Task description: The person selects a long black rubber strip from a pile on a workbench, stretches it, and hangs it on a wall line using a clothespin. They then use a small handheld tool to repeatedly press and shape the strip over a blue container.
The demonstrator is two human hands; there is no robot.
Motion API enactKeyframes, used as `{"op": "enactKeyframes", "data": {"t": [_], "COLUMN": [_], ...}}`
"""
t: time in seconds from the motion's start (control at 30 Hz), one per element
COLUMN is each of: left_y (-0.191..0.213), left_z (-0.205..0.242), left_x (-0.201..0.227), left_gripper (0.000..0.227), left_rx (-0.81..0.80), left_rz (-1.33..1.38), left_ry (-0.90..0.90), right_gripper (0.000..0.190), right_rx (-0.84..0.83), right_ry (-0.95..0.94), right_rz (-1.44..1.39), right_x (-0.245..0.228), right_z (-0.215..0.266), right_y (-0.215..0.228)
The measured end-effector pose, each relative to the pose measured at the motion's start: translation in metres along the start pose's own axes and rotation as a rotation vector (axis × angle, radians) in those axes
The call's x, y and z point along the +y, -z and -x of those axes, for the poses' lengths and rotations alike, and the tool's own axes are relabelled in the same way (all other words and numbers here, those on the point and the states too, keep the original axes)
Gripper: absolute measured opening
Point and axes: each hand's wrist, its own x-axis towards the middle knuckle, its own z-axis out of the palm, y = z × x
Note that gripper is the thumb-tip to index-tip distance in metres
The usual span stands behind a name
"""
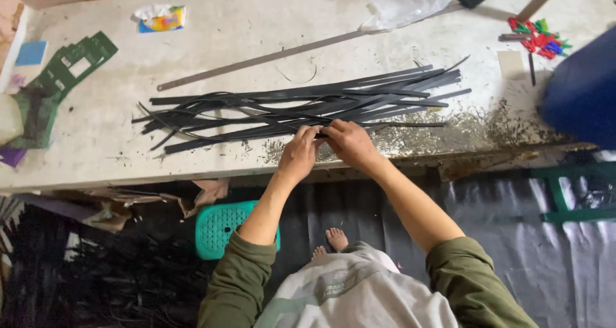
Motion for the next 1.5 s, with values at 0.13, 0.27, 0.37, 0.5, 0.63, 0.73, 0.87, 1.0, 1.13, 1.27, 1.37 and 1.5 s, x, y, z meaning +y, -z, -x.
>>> {"op": "enactKeyframes", "data": {"t": [0.13, 0.27, 0.37, 0.5, 0.63, 0.73, 0.87, 1.0, 1.13, 1.27, 1.37, 1.5], "left_y": [0.015, 0.045, 0.083, 0.105, 0.094, 0.066, 0.028, -0.009, -0.054, -0.110, -0.154, -0.214], "left_z": [-0.020, -0.038, -0.056, -0.089, -0.124, -0.160, -0.218, -0.280, -0.331, -0.380, -0.417, -0.444], "left_x": [-0.011, 0.001, 0.037, 0.054, 0.100, 0.143, 0.199, 0.224, 0.215, 0.211, 0.216, 0.313], "left_gripper": [0.015, 0.011, 0.005, 0.003, 0.006, 0.007, 0.007, 0.011, 0.009, 0.014, 0.020, 0.034], "left_rx": [0.029, 0.103, 0.120, 0.138, 0.157, 0.185, 0.248, 0.246, 0.125, 0.010, -0.010, -0.280], "left_rz": [-0.005, -0.109, -0.105, -0.160, -0.228, -0.270, -0.408, -0.426, -0.470, -0.476, -0.384, -0.072], "left_ry": [-0.058, -0.159, -0.244, -0.312, -0.340, -0.374, -0.470, -0.494, -0.470, -0.410, -0.481, -0.174], "right_gripper": [0.011, 0.014, 0.008, 0.006, 0.004, 0.005, 0.012, 0.014, 0.014, 0.017, 0.019, 0.017], "right_rx": [-0.015, 0.006, 0.004, 0.000, 0.013, 0.016, -0.042, 0.036, 0.069, 0.053, 0.094, 0.120], "right_ry": [-0.133, -0.276, -0.394, -0.559, -0.602, -0.603, -0.421, -0.382, -0.383, -0.402, -0.401, -0.423], "right_rz": [-0.153, -0.326, -0.440, -0.424, -0.394, -0.366, -0.332, -0.341, -0.361, -0.343, -0.296, -0.323], "right_x": [0.009, 0.033, 0.056, 0.082, 0.111, 0.147, 0.211, 0.244, 0.270, 0.304, 0.331, 0.367], "right_z": [0.002, 0.025, 0.056, 0.092, 0.118, 0.142, 0.172, 0.179, 0.195, 0.213, 0.216, 0.207], "right_y": [0.060, 0.135, 0.179, 0.244, 0.302, 0.335, 0.386, 0.442, 0.473, 0.489, 0.500, 0.520]}}
